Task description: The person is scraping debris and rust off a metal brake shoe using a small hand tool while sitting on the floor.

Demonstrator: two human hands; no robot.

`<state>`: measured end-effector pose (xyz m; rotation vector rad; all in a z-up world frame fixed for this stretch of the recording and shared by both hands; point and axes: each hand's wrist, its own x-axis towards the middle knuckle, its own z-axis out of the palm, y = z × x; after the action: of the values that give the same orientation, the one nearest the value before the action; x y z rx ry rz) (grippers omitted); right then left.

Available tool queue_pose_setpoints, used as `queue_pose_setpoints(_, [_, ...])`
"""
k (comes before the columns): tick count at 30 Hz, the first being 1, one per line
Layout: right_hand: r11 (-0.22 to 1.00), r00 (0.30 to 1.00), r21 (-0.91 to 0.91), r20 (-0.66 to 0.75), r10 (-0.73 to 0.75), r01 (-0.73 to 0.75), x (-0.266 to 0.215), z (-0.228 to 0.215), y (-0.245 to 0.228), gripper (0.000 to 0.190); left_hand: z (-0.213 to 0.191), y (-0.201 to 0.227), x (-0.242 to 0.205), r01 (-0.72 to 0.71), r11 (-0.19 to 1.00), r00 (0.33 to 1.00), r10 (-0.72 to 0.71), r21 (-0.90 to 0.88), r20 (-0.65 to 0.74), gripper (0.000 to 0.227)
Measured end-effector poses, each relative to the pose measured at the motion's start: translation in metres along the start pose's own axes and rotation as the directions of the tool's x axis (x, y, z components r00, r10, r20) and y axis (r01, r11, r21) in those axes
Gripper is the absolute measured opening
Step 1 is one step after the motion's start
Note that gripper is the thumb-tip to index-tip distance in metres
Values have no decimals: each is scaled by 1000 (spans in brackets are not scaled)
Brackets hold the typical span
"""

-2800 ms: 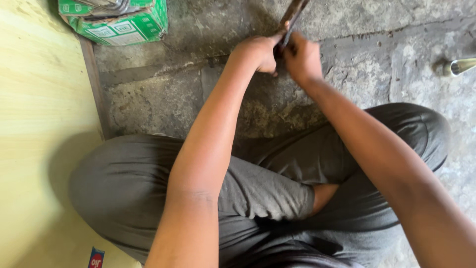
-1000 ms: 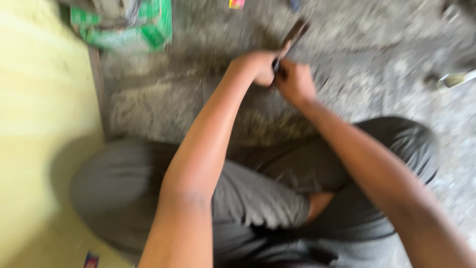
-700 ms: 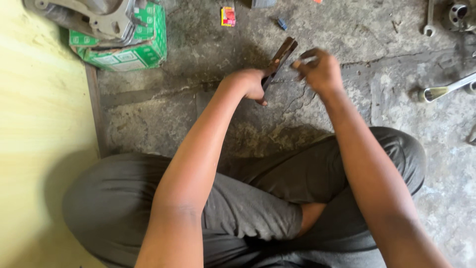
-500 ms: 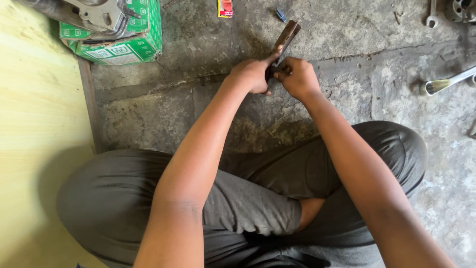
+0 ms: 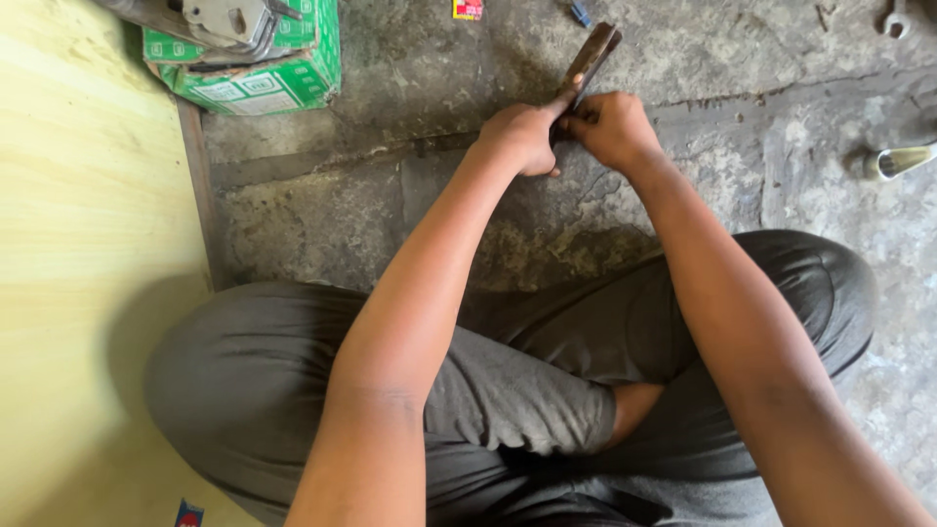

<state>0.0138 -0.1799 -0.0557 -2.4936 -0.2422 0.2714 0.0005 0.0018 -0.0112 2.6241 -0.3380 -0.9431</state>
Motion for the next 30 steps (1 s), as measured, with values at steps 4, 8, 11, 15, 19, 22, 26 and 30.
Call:
queue_pose_setpoints(4, [993,988,-108,-144,-62,47,-19,14,-4,16,9,1,2,31,999,1000,-31,-23,-4,108])
queue_pose_setpoints(8, [971,982,-211,-125,-142,113,-29,21,-16,15,5,4,-2,25,1000,998,-25,2,-53,102])
queue_pose_setpoints(11, [991,967,-121,-253,23,-55,-18,21,-16,21,-3,8,-2,71,997,997,-72,-24,-34,107])
queue_pose_setpoints(15, [1000,967,-16,-256,1,-5,-18,32,1,19,8,9,-4,84,996,996,-84,-41,-3,101])
queue_pose_setpoints(19, [1000,973,25,-229,23,-18,-1,33,5,20,-1,3,-2,77,996,995,-79,-41,-57,104])
queue_pose_setpoints(22, [998,961,32,-267,65,-59,-16,40,13,18,8,8,-2,96,989,994,-100,-108,-32,102])
queue_pose_setpoints(26, [995,979,-42,-182,-93,87,-10,37,12,16,3,9,3,115,989,993,-116,-88,-10,99])
queue_pose_setpoints(30, [995,974,-58,-217,62,-76,-7,38,15,22,2,10,4,120,987,992,-124,-108,-24,105])
